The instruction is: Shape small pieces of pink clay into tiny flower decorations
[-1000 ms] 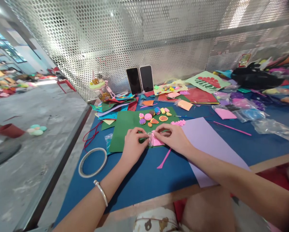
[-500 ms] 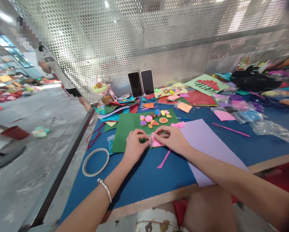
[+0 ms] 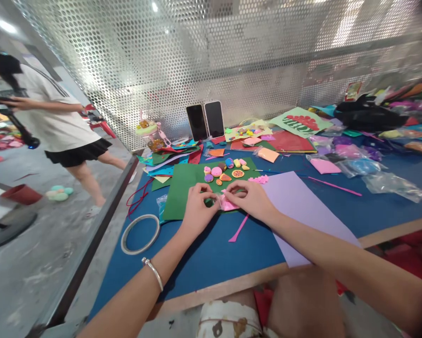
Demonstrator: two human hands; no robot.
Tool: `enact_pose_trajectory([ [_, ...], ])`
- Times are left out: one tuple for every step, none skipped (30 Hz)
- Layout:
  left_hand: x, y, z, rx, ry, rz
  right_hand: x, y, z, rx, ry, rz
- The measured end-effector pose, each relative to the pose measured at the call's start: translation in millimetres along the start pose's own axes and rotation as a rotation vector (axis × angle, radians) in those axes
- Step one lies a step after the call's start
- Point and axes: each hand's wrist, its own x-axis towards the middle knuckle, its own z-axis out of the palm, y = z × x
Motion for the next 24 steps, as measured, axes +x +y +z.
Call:
enact_pose_trajectory([
  [0, -1, -2, -0.019, 0.003, -0.004, 0, 0, 0, 0.001, 0.002, 0.001],
  [1, -2, -5, -0.04, 0.007, -0.011, 0, 0, 0, 0.003, 0.005, 0.002],
  [1, -4, -8, -0.063, 0.012, -0.021, 0, 0, 0, 0.006, 0.007, 0.005],
  [1, -5, -11, -0.088, 0.019, -0.035, -1, 0, 0, 0.01, 0.012, 0.008],
  [1, -7, -13, -0.115, 0.026, -0.053, -1, 0, 0, 0.015, 0.017, 0.01],
  [1, -8, -15, -0.144, 0.033, -0.073, -1, 0, 0, 0.022, 0.022, 0.009],
  [0, -8, -17, -0.174, 0.04, -0.092, -1, -1, 0, 0.032, 0.03, 0.007],
  [-2, -8, -18, -0.206, 0.046, -0.108, -1, -2, 0, 0.042, 0.041, 0.002],
  [-3, -6, -19, -0.237, 0.05, -0.119, -2, -3, 0, 0.053, 0.054, -0.004],
  [-6, -4, -19, -0.262, 0.05, -0.124, -2, -4, 0, 0.061, 0.069, -0.009],
  [-8, 0, -19, -0.291, 0.048, -0.127, -2, -5, 0, 0.07, 0.087, -0.016],
  [-10, 3, -19, -0.327, 0.043, -0.132, -3, -7, 0, 0.082, 0.109, -0.025],
  [-13, 6, -19, -0.377, 0.035, -0.14, -3, -9, 0, 0.096, 0.129, -0.037],
  [-15, 9, -19, -0.44, 0.027, -0.155, -4, -10, -1, 0.111, 0.147, -0.052],
  [-16, 12, -19, -0.507, 0.019, -0.172, -5, -12, -1, 0.125, 0.163, -0.068],
  [-18, 13, -19, -0.572, 0.009, -0.191, -5, -13, -1, 0.134, 0.175, -0.085],
  [-19, 15, -18, -0.625, -0.002, -0.209, -6, -15, -1, 0.135, 0.183, -0.101],
  [-20, 16, -18, -0.66, -0.014, -0.222, -6, -16, -1, 0.127, 0.187, -0.112],
  [-21, 17, -18, -0.685, -0.027, -0.231, -7, -17, -1, 0.113, 0.19, -0.121],
  [-22, 17, -18, -0.703, -0.036, -0.236, -7, -17, 0, 0.096, 0.192, -0.127],
  [-22, 18, -17, -0.718, -0.045, -0.24, -8, -18, 0, 0.079, 0.193, -0.133],
  [-23, 19, -17, -0.731, -0.049, -0.244, -8, -18, 0, 0.06, 0.194, -0.139],
  [-24, 19, -17, -0.744, -0.051, -0.25, -8, -19, 0, 0.039, 0.198, -0.146],
  [-24, 20, -17, -0.756, -0.053, -0.259, -8, -19, 0, 0.018, 0.2, -0.156],
])
